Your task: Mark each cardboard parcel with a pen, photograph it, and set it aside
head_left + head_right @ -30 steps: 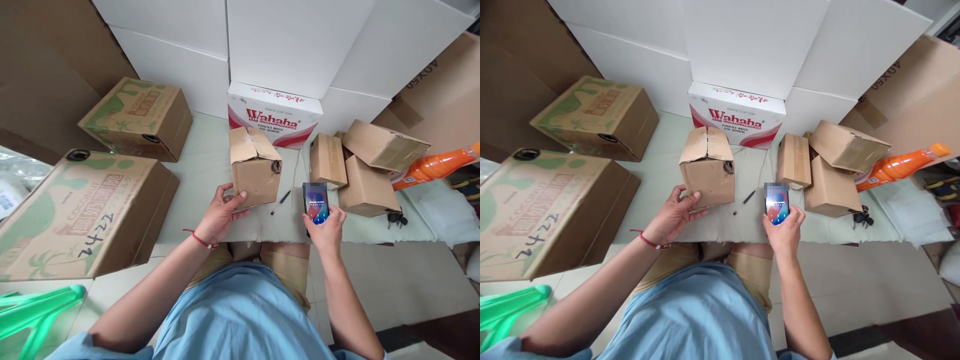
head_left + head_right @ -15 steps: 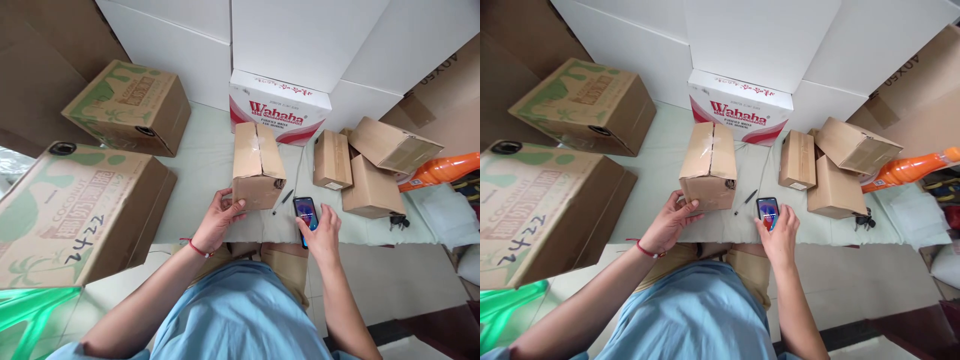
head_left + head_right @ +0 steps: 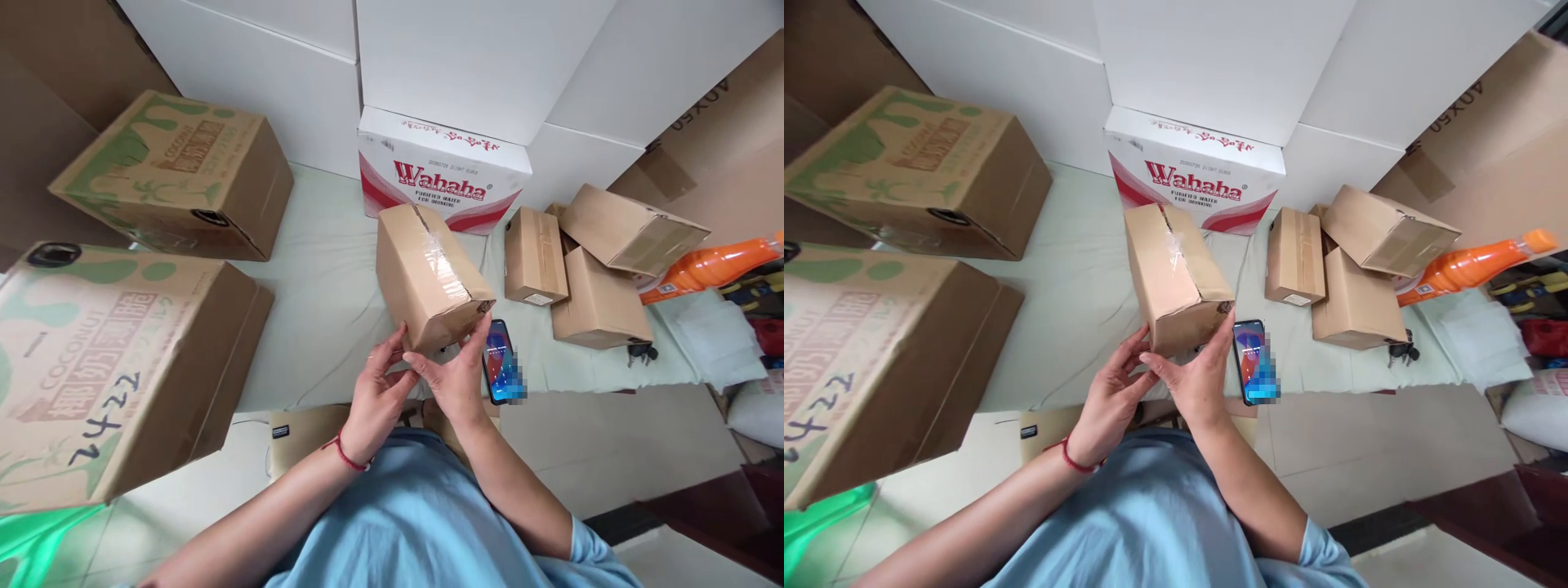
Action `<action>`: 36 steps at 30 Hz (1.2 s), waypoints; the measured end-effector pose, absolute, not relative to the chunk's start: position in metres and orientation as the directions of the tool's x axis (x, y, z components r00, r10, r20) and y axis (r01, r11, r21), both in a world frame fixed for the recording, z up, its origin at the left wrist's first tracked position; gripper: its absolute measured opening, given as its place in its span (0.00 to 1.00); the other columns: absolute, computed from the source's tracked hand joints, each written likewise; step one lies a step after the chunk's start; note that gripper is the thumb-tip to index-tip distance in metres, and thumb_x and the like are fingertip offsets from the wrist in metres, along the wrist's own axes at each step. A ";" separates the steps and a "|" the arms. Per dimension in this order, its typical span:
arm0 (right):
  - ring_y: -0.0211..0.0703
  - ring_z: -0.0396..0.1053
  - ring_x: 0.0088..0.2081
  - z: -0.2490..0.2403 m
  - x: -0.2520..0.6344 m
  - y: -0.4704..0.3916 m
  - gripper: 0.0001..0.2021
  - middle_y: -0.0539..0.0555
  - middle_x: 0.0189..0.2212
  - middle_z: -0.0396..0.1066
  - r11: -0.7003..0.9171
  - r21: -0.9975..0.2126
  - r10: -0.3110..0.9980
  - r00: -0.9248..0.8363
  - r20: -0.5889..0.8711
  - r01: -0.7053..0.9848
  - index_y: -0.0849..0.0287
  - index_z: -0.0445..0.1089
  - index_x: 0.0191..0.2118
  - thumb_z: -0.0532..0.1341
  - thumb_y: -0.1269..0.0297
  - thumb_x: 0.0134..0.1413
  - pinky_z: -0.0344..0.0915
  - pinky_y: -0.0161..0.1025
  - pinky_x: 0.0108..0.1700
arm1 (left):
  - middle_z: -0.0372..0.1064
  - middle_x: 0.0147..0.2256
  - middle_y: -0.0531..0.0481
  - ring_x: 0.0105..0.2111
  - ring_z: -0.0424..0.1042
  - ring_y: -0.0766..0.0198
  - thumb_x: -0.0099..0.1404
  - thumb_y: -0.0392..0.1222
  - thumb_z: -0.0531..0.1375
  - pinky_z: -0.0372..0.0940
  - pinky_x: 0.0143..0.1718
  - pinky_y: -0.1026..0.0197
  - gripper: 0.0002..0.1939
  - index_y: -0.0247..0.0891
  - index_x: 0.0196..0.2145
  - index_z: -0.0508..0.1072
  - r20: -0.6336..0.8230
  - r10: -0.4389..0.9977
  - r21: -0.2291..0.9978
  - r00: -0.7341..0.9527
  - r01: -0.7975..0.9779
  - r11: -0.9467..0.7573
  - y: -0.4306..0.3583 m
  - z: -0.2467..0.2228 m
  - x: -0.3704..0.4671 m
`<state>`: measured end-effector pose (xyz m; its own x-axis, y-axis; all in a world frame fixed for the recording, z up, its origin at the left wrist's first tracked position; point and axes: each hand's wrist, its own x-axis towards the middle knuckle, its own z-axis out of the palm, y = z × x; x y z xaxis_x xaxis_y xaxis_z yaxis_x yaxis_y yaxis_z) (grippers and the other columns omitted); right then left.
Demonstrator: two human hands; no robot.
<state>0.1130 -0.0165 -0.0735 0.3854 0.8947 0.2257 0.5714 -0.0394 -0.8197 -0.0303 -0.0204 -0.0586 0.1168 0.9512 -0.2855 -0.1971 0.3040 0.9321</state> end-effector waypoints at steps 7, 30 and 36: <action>0.64 0.76 0.60 -0.078 0.126 -0.005 0.55 0.75 0.62 0.72 -0.145 -0.944 0.845 0.533 0.037 0.296 0.65 0.53 0.72 0.75 0.42 0.47 0.76 0.60 0.59 | 0.70 0.56 0.41 0.58 0.72 0.48 0.64 0.43 0.69 0.77 0.52 0.51 0.28 0.49 0.61 0.80 -0.216 0.951 0.961 0.222 -0.124 0.247 -0.020 -0.053 -0.016; 0.60 0.76 0.60 -0.013 0.282 0.023 0.30 0.66 0.57 0.71 0.021 -0.885 0.685 0.651 -0.326 -0.465 0.54 0.69 0.55 0.63 0.35 0.59 0.82 0.65 0.55 | 0.75 0.35 0.47 0.35 0.72 0.59 0.64 0.65 0.69 0.69 0.39 0.59 0.24 0.39 0.36 0.79 -0.445 0.874 0.887 0.192 -0.039 0.460 -0.052 -0.062 -0.091; 0.49 0.83 0.43 -0.016 0.295 0.039 0.21 0.67 0.47 0.77 -0.036 -0.861 0.696 0.606 -0.386 -0.507 0.64 0.72 0.51 0.60 0.49 0.69 0.85 0.41 0.32 | 0.70 0.26 0.51 0.27 0.66 0.62 0.63 0.73 0.66 0.63 0.30 0.62 0.30 0.39 0.35 0.79 -0.503 0.848 0.864 0.165 0.072 0.498 -0.066 -0.068 -0.118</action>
